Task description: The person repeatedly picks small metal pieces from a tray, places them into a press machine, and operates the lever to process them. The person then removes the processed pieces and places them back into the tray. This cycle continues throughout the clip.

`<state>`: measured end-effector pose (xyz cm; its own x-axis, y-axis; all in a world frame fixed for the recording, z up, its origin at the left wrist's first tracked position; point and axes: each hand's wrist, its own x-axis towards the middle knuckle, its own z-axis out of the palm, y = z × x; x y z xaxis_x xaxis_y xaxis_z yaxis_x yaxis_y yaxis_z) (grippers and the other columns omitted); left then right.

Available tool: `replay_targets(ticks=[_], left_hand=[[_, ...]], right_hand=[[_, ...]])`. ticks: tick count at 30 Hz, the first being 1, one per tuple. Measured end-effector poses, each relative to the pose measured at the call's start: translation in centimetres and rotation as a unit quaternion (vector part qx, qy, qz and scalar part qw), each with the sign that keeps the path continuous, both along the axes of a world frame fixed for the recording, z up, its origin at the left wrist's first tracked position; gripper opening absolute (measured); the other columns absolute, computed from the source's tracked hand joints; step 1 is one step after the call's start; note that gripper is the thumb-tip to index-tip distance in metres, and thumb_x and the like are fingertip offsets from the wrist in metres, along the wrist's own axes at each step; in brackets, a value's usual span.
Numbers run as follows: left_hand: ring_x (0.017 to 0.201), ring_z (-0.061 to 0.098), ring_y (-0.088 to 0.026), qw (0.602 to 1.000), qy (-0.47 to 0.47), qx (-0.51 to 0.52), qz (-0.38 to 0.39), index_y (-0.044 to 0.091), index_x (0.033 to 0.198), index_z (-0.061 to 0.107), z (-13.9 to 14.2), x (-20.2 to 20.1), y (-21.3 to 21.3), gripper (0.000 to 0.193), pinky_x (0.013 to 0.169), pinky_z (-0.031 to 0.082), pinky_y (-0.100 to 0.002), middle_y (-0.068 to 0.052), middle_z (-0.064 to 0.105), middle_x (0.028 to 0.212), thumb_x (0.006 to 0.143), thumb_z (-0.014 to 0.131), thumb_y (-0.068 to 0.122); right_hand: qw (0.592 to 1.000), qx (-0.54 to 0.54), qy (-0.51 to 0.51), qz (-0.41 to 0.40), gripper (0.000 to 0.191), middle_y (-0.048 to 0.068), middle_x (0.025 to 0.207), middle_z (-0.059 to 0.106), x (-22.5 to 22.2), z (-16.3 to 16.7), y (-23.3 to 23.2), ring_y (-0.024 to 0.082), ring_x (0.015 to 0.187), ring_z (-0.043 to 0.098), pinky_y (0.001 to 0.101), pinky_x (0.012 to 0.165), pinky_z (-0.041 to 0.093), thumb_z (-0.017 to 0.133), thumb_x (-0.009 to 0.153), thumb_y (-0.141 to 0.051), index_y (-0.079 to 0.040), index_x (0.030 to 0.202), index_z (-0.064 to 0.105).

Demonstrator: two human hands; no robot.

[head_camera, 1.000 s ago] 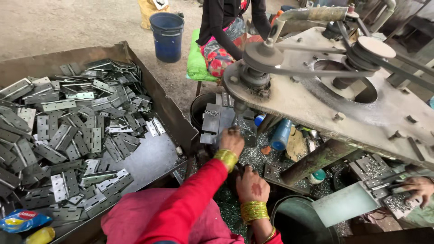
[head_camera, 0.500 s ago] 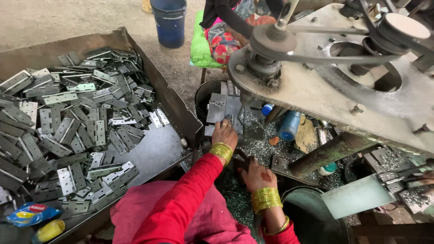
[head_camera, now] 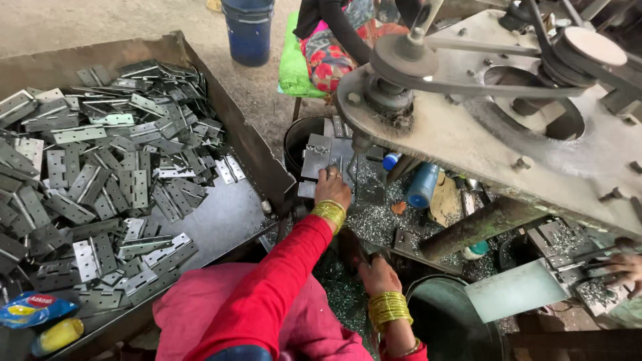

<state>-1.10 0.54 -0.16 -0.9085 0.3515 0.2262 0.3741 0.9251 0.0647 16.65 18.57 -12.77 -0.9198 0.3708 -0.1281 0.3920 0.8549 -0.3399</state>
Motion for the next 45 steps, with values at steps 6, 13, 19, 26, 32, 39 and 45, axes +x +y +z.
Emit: replay_targets(ticks=[6, 13, 19, 26, 32, 39, 45], left_hand=[[0.116, 0.051, -0.027, 0.976, 0.196, 0.087, 0.022, 0.009, 0.097, 0.082, 1.0, -0.8, -0.2, 0.033, 0.095, 0.033, -0.053, -0.009, 0.075, 0.112, 0.081, 0.058, 0.024], [0.138, 0.045, -0.033, 0.999, 0.034, -0.035, 0.014, 0.015, 0.1, 0.081, 2.2, -2.5, -0.3, 0.031, 0.118, 0.021, -0.059, -0.01, 0.072, 0.125, 0.096, 0.052, 0.024], [0.141, 0.038, -0.035, 0.984, 0.146, 0.086, 0.049, 0.011, 0.13, 0.072, 3.1, -4.8, 0.4, 0.048, 0.113, 0.017, -0.063, -0.011, 0.055, 0.147, 0.089, 0.049, 0.023], [0.148, 0.034, -0.036, 0.994, -0.027, -0.093, 0.047, 0.011, 0.129, 0.071, 5.1, -7.6, 2.6, 0.041, 0.116, 0.015, -0.063, -0.012, 0.05, 0.154, 0.098, 0.047, 0.026], [0.147, 0.04, -0.032, 0.996, -0.03, -0.037, 0.074, 0.009, 0.135, 0.066, 6.2, -6.5, 2.5, 0.042, 0.119, 0.016, -0.063, -0.01, 0.054, 0.153, 0.1, 0.047, 0.022], [0.146, 0.037, -0.033, 0.987, 0.042, 0.147, -0.039, 0.007, 0.141, 0.055, 3.5, 2.7, -5.7, 0.052, 0.118, 0.021, -0.056, -0.013, 0.049, 0.152, 0.091, 0.057, 0.022], [0.139, 0.044, -0.036, 0.973, 0.078, 0.216, -0.002, 0.005, 0.135, 0.058, -0.7, 14.1, -18.5, 0.049, 0.115, 0.028, -0.053, -0.017, 0.054, 0.146, 0.09, 0.063, 0.023]], right_hand=[[0.997, -0.083, 0.002, -0.01, 0.046, 0.024, 0.094, 0.073, 3.1, -1.7, -1.6, 0.045, 0.093, 0.07, 0.0516, 0.076, 0.056, 0.069, 0.085, -0.047, -0.008, 0.109, 0.068], [0.998, -0.053, -0.02, -0.004, 0.046, 0.021, 0.097, 0.074, -0.5, 2.2, 0.5, 0.042, 0.094, 0.071, 0.0498, 0.077, 0.057, 0.07, 0.082, -0.049, -0.012, 0.11, 0.072], [0.991, -0.095, -0.01, -0.097, 0.052, 0.019, 0.101, 0.074, -0.4, 2.8, -2.5, 0.041, 0.098, 0.07, 0.0502, 0.081, 0.056, 0.075, 0.075, -0.051, -0.017, 0.115, 0.074], [0.993, -0.09, -0.066, -0.049, 0.049, 0.022, 0.099, 0.075, -4.1, 3.3, 1.3, 0.041, 0.099, 0.074, 0.0487, 0.085, 0.059, 0.07, 0.083, -0.053, -0.009, 0.105, 0.075], [0.995, -0.082, -0.032, -0.04, 0.05, 0.022, 0.105, 0.073, 0.1, 3.5, -1.9, 0.044, 0.102, 0.068, 0.0541, 0.086, 0.055, 0.064, 0.086, -0.049, -0.011, 0.118, 0.067], [0.969, 0.116, 0.205, 0.071, 0.061, 0.022, 0.101, 0.068, 1.3, 15.7, -8.7, 0.041, 0.089, 0.068, 0.0496, 0.075, 0.053, 0.077, 0.071, -0.036, -0.006, 0.122, 0.066], [0.821, -0.057, 0.265, 0.503, 0.032, 0.013, 0.097, 0.069, 8.5, 33.2, -19.6, 0.036, 0.096, 0.066, 0.0485, 0.086, 0.052, 0.078, 0.079, -0.033, -0.011, 0.101, 0.069]])
